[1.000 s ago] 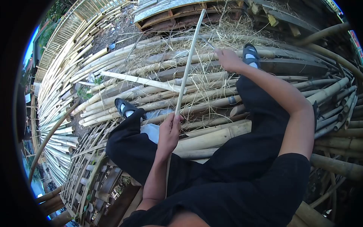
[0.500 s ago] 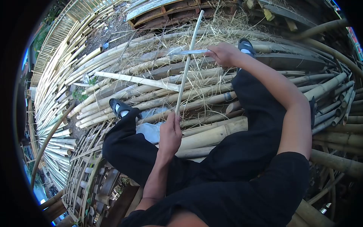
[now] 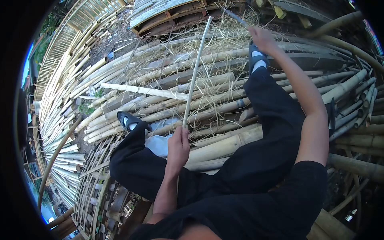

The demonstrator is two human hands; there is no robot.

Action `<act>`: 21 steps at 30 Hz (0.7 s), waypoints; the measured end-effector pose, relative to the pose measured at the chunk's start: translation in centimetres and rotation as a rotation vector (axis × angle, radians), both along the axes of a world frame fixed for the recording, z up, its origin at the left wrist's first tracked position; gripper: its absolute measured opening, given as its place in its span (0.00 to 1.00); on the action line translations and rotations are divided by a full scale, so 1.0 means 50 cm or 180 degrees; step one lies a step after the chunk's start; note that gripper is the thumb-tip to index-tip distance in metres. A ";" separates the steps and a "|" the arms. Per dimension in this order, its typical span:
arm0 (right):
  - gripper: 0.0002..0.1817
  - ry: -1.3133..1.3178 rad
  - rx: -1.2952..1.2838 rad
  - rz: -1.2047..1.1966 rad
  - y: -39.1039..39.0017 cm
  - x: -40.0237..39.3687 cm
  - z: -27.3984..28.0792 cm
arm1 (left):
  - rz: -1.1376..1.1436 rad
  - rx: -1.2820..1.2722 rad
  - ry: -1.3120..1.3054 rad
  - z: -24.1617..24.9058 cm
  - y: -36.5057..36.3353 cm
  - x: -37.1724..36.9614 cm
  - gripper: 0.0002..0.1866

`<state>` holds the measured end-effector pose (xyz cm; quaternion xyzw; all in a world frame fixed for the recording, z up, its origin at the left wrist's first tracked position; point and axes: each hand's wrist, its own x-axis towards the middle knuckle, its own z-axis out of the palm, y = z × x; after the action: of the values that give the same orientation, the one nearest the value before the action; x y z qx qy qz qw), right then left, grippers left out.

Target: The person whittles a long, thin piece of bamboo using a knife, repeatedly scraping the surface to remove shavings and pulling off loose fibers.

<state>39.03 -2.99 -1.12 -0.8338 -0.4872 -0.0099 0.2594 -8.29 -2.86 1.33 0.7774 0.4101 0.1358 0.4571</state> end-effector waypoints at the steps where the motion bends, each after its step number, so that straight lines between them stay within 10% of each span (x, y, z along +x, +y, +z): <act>1: 0.23 0.0038 0.0128 0.0429 0.005 -0.040 -0.006 | 0.0004 -0.0012 -0.0051 -0.004 0.002 0.001 0.07; 5: 0.21 0.0600 -0.1072 0.1328 0.023 -0.222 0.047 | 0.0020 -0.0033 0.0052 0.011 0.004 0.008 0.08; 10: 0.19 0.0349 -0.0463 0.1971 0.049 -0.252 -0.025 | -0.0063 0.0133 0.0115 0.010 -0.009 0.008 0.08; 15: 0.21 -0.0540 -0.0685 0.1083 0.067 0.053 -0.133 | -0.0166 -0.0010 0.0140 -0.006 -0.032 -0.018 0.08; 16: 0.18 -0.0989 -0.1762 0.0273 0.046 0.041 -0.035 | -0.0177 0.0038 0.0147 -0.001 -0.028 -0.018 0.08; 21: 0.21 0.0043 -0.0498 -0.0819 0.003 0.068 -0.045 | 0.0097 -0.1010 -0.0283 -0.011 -0.001 -0.016 0.12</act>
<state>42.44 -2.83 -3.35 -0.9071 -0.3738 0.0005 0.1936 -9.11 -2.92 0.78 0.6824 0.4175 0.1105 0.5897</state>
